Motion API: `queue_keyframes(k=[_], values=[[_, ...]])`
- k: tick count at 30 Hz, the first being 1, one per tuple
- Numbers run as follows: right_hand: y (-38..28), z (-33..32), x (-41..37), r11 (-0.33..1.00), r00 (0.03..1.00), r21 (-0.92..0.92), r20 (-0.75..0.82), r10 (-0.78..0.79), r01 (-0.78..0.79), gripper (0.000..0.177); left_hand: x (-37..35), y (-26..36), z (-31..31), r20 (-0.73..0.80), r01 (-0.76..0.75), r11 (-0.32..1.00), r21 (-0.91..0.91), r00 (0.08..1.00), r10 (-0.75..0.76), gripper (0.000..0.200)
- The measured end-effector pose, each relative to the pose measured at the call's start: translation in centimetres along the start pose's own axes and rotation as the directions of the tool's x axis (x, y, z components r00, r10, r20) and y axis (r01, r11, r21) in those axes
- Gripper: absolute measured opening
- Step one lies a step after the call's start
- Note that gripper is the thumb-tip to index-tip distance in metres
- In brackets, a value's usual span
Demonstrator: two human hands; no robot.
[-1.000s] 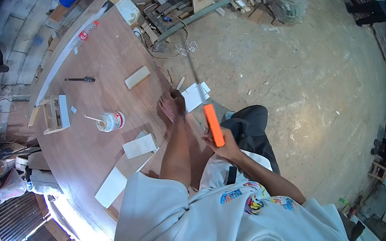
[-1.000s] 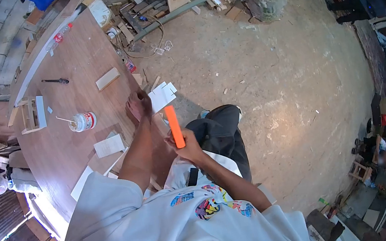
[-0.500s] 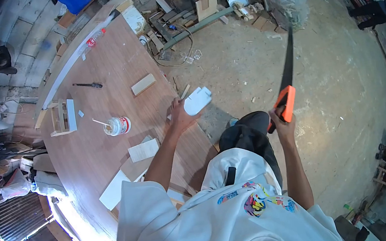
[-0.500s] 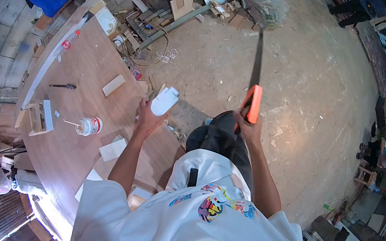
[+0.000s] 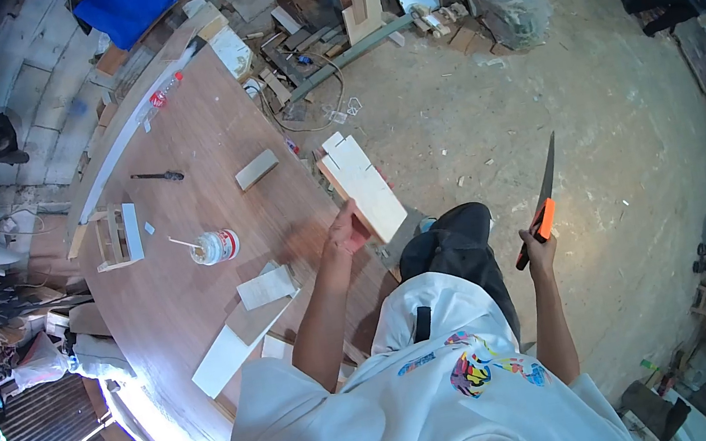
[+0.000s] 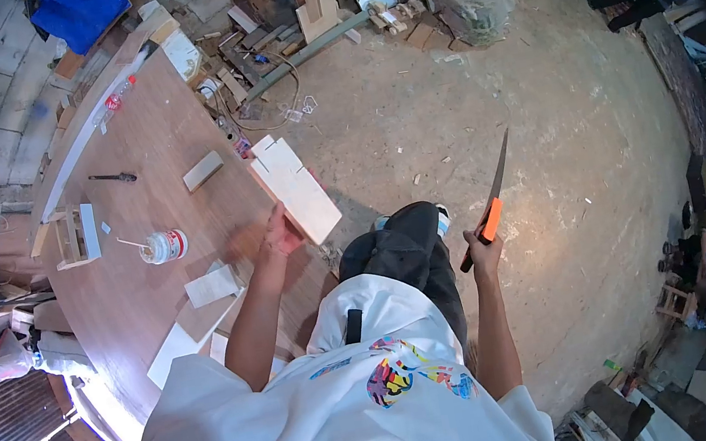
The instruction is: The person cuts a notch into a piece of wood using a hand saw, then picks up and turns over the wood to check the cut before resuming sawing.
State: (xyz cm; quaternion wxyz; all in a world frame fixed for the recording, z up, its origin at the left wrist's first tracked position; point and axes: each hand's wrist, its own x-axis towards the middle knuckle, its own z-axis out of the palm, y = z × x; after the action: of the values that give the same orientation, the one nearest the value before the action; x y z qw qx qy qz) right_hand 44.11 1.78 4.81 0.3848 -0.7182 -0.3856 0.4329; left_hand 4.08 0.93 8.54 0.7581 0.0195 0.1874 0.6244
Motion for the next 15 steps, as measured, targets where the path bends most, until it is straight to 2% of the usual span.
queue_keyframes(k=[2, 3, 4, 5, 6, 7, 8, 10, 11, 13, 15], values=[[1.9, -0.7, 0.5, 0.998, 0.998, -0.025, -0.028, 0.057, -0.058, 0.023, 0.0, 0.6, 2.7, 0.027, -0.105, 0.921, 0.374, 0.994, 0.102, 0.080], [3.1, -1.1, 0.8, 0.989, 0.990, -0.061, -0.052, 0.133, -0.136, 0.022, 0.4, 1.1, 4.4, -0.049, -0.074, 0.831, 0.552, 0.991, 0.121, 0.086], [4.1, -1.4, 0.9, 0.972, 0.975, -0.098, -0.078, 0.207, -0.215, 0.022, 0.9, 1.7, 5.2, -0.046, -0.071, 0.831, 0.552, 0.992, 0.115, 0.086], [5.2, -1.9, 0.9, 0.972, 0.975, -0.097, -0.084, 0.206, -0.214, 0.022, 1.3, 2.4, 5.7, 0.014, -0.117, 0.513, 0.850, 0.980, 0.201, 0.086], [6.1, -2.4, 0.9, 0.961, 0.965, -0.084, -0.046, 0.259, -0.262, 0.021, 1.5, 2.8, 6.6, 0.108, -0.136, 0.096, 0.986, 0.961, 0.255, 0.086], [6.9, -2.7, 0.7, 0.948, 0.950, -0.073, -0.007, 0.311, -0.311, 0.020, 1.3, 2.8, 8.8, 0.143, -0.143, -0.024, 0.989, 0.935, 0.324, 0.085], [7.8, -3.0, 0.5, 0.948, 0.951, -0.072, -0.013, 0.309, -0.309, 0.020, 1.3, 2.9, 9.5, 0.146, -0.147, -0.022, 0.989, 0.936, 0.321, 0.085], [8.9, -3.4, -0.1, 0.919, 0.921, -0.049, -0.021, 0.390, -0.390, 0.020, 1.3, 3.0, 10.3, 0.300, -0.180, -0.317, 0.931, 0.872, 0.386, 0.086], [9.5, -3.5, -0.4, 0.913, 0.914, -0.042, -0.028, 0.405, -0.406, 0.020, 1.2, 2.9, 10.8, 0.303, -0.183, -0.318, 0.930, 0.873, 0.383, 0.086], [10.3, -3.6, -1.0, 0.901, 0.902, -0.045, -0.043, 0.429, -0.431, 0.020, 1.1, 2.8, 11.7, 0.416, -0.194, -0.486, 0.852, 0.816, 0.402, 0.088], [12.4, -3.8, -1.2, 0.888, 0.890, -0.070, -0.039, 0.453, -0.455, 0.020, 1.0, 2.6, 11.9, 0.436, -0.211, -0.493, 0.844, 0.804, 0.403, 0.088]])
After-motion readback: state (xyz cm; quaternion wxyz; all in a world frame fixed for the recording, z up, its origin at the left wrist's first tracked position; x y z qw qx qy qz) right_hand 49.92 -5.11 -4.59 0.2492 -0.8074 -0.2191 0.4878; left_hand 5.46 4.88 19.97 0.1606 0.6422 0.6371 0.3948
